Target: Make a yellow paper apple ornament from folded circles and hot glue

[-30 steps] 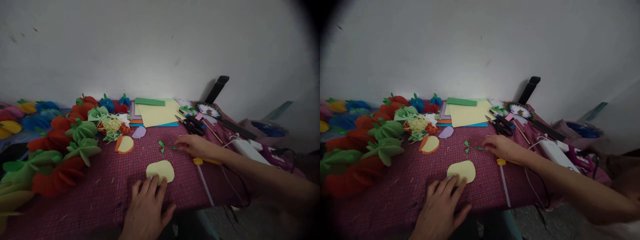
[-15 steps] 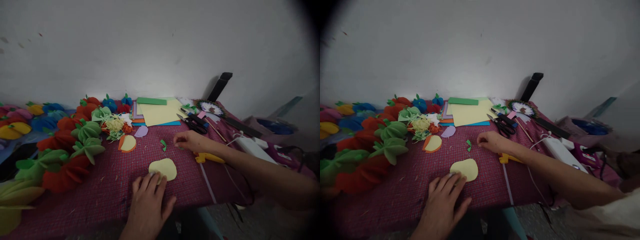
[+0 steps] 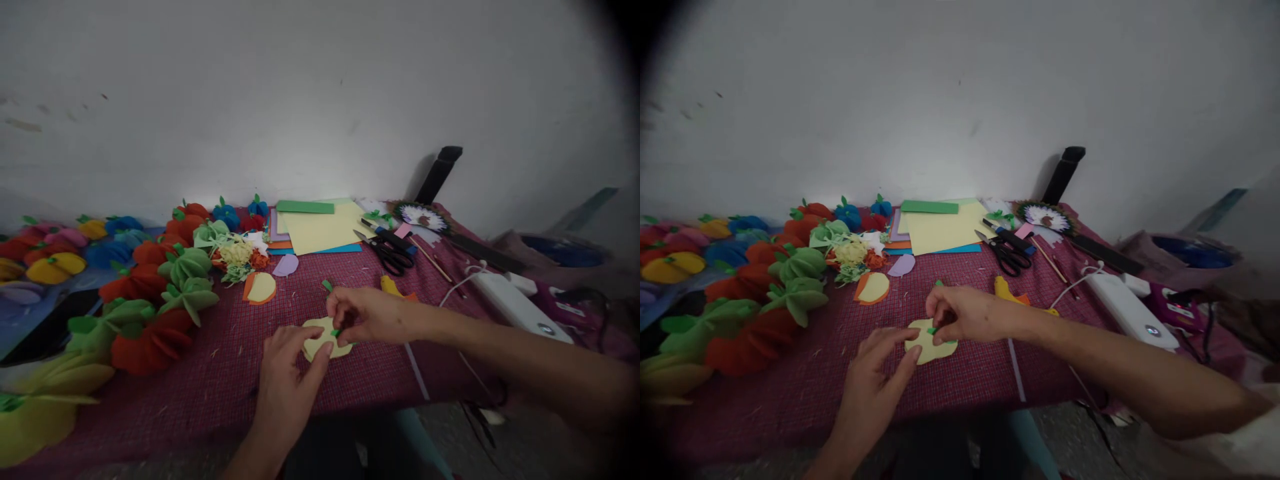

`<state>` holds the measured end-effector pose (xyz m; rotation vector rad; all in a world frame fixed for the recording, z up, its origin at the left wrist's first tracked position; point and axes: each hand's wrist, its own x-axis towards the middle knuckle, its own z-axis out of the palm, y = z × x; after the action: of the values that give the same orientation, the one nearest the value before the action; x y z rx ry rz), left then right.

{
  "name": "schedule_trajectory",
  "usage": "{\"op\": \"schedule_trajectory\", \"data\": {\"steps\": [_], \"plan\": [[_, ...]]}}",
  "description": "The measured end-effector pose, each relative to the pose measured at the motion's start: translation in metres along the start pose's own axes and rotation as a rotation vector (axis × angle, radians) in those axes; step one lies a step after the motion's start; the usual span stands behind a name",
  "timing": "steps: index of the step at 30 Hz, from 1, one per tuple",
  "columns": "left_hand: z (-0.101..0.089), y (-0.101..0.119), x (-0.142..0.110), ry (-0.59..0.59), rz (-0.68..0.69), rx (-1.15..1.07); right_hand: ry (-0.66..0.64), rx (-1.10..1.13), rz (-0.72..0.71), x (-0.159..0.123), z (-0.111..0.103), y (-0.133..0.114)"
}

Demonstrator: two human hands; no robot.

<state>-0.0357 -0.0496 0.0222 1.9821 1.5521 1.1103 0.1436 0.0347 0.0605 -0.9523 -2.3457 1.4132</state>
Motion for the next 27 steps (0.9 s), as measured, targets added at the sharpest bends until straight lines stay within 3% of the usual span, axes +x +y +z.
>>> {"op": "schedule_trajectory", "data": {"steps": [4,7,14,19,23,27], "plan": [[0.005,-0.002,0.004,-0.057,-0.139,-0.183,-0.021,-0.150,-0.046,0.001,0.006,-0.017],[0.007,-0.004,0.003,-0.079,-0.215,-0.346,-0.034,-0.126,-0.049,0.000,0.005,-0.023],[0.002,-0.006,0.003,0.015,-0.414,-0.663,0.017,0.396,0.076,-0.003,-0.005,-0.007],[0.006,-0.006,0.004,0.134,-0.427,-0.725,0.067,0.515,0.209,-0.008,0.004,-0.005],[0.010,-0.007,0.002,0.118,-0.407,-0.688,0.093,0.506,0.173,-0.005,0.016,-0.004],[0.007,-0.006,0.003,0.073,-0.383,-0.668,0.136,0.325,0.179,0.000,0.016,-0.008]]}}
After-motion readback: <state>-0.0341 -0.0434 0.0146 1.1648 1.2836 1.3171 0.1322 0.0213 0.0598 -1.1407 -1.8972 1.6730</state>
